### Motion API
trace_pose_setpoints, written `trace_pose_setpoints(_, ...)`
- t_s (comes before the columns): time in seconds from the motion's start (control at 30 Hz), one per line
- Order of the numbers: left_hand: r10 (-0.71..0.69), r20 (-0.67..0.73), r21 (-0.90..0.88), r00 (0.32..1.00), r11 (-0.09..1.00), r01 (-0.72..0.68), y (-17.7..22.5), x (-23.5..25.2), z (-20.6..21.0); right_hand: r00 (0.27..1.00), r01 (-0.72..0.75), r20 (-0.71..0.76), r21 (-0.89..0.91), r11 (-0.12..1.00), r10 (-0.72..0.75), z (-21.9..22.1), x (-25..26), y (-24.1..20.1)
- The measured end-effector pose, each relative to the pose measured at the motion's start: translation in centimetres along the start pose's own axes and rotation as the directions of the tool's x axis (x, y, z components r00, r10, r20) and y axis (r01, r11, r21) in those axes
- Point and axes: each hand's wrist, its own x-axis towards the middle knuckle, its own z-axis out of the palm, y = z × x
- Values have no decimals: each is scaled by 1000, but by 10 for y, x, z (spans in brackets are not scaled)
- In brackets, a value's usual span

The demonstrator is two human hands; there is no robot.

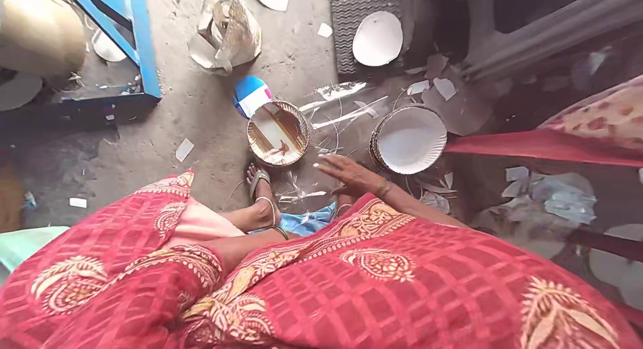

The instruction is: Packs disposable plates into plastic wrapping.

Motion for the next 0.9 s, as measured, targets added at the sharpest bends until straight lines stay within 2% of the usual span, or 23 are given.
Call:
trace_pose_setpoints(0.03, 53, 79, -56, 995, 997, -49, 12, 18, 8, 997, 12, 78, 11, 1000, -12, 15, 10, -1)
trace_pose_setpoints(0.07, 151, 101, -91, 983, 986, -142, 20, 33, 15, 988, -16, 156, 36, 999, 10, 24, 19, -4)
trace_pose_setpoints(0.1, 191, 121, -97, 974, 979, -180, 26, 37, 15, 976, -82, 206, 86, 993, 63, 28, 23, -10)
trace_pose_setpoints(0.17, 117, 151, -87, 982, 991, -104, 39, 11, -8, 963, -198, 214, 142, 970, 165, 25, 20, -15)
trace_pose_setpoints(0.23, 106, 50, -80, 993, 992, -102, 27, 8, -18, 986, -151, -52, 144, 978, 159, 19, 10, 1)
trace_pose_setpoints(0.27, 117, 16, -96, 993, 989, -115, 20, 17, -22, 962, -156, -195, 175, 972, 189, 8, 8, 4)
trace_pose_setpoints(0.3, 148, -46, -113, 988, 982, -152, 10, 32, -24, 909, -198, -320, 233, 952, 267, -8, 7, 4)
trace_pose_setpoints(0.37, 166, -285, -223, 944, 946, -234, -10, 52, -36, 738, -295, -462, 434, 851, 492, -46, 8, 9)
trace_pose_setpoints(0.43, 104, -514, -346, 852, 883, -317, -18, 53, -60, 557, -254, -479, 679, 689, 678, -83, 8, 7)
trace_pose_setpoints(0.5, 39, -697, -402, 716, 806, -435, -18, 47, -80, 490, -161, -427, 813, 560, 760, -113, 4, -2)
trace_pose_setpoints(0.53, 14, -762, -403, 647, 771, -492, -17, 42, -87, 497, -123, -396, 848, 515, 772, -121, 3, -8)
trace_pose_setpoints(0.6, 26, -867, -319, 498, 740, -593, -12, 32, -98, 573, -108, -326, 879, 464, 752, -125, 4, -18)
trace_pose_setpoints(0.67, 164, -944, -77, 287, 736, -673, -9, 31, -108, 713, -172, -271, 826, 536, 647, -119, 6, -22)
trace_pose_setpoints(0.7, 257, -952, 70, 169, 716, -695, -6, 33, -117, 786, -207, -250, 755, 622, 565, -116, 8, -25)
trace_pose_setpoints(0.73, 334, -938, 180, 91, 695, -697, 2, 30, -127, 855, -221, -191, 705, 673, 481, -116, 10, -28)
trace_pose_setpoints(0.77, 396, -915, 249, 69, 693, -676, 10, 25, -135, 908, -212, -116, 701, 681, 403, -119, 12, -36)
trace_pose_setpoints(0.8, 448, -888, 284, 103, 712, -642, 19, 19, -140, 942, -173, -71, 737, 653, 329, -122, 13, -43)
trace_pose_setpoints(0.83, 484, -859, 290, 169, 730, -619, 25, 14, -146, 951, -124, -81, 786, 605, 299, -126, 13, -47)
trace_pose_setpoints(0.87, 504, -828, 269, 247, 742, -614, 29, 13, -150, 931, -69, -144, 834, 547, 336, -128, 11, -48)
trace_pose_setpoints(0.9, 512, -806, 246, 297, 746, -619, 30, 15, -153, 876, -8, -233, 869, 496, 421, -131, 7, -44)
